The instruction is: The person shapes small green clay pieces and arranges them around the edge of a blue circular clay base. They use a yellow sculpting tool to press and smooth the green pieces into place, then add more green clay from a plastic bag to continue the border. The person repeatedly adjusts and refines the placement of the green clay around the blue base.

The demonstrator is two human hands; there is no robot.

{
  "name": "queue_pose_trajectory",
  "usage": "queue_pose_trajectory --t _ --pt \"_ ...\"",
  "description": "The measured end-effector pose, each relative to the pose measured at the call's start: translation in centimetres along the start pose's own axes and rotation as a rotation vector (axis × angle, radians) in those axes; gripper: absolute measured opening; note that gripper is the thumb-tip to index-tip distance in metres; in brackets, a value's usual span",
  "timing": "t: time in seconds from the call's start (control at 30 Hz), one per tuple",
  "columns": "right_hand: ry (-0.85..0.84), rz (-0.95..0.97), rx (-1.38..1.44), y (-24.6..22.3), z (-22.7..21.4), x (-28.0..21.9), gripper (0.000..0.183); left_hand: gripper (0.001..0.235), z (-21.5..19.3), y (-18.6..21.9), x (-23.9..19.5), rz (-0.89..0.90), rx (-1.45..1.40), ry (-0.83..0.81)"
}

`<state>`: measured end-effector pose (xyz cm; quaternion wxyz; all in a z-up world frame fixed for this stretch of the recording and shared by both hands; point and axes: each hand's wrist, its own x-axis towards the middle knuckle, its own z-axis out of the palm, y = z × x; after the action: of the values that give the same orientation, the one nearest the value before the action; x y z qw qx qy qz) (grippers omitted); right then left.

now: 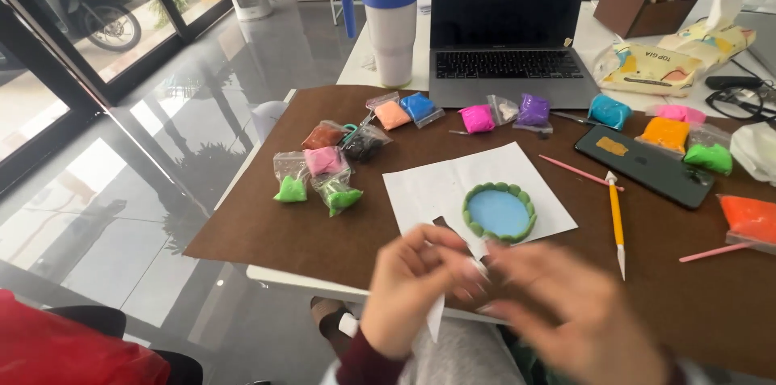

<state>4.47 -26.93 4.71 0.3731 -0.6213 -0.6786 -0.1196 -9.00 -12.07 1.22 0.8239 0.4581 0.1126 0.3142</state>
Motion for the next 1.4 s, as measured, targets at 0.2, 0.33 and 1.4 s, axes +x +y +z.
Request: queue_pose_trajectory --t 0.2,0.33,1.4 --pt "0.106 0.066 0.324 -3.8 2.9 0.0 0.035 0.033 -1.3 1.3 -3.0 -0.126 -0.038 -0.143" --pt "0.174 0.149 0.411 -3.9 3.4 -1.2 0.016 0.036 -2.6 2.3 -2.0 -0.194 0.085 -0.207" --pt "0.076 0.279 0.457 -6.6 -0.8 3.5 0.018 0.051 -0.5 3.2 -5.7 0.681 0.966 -0.041"
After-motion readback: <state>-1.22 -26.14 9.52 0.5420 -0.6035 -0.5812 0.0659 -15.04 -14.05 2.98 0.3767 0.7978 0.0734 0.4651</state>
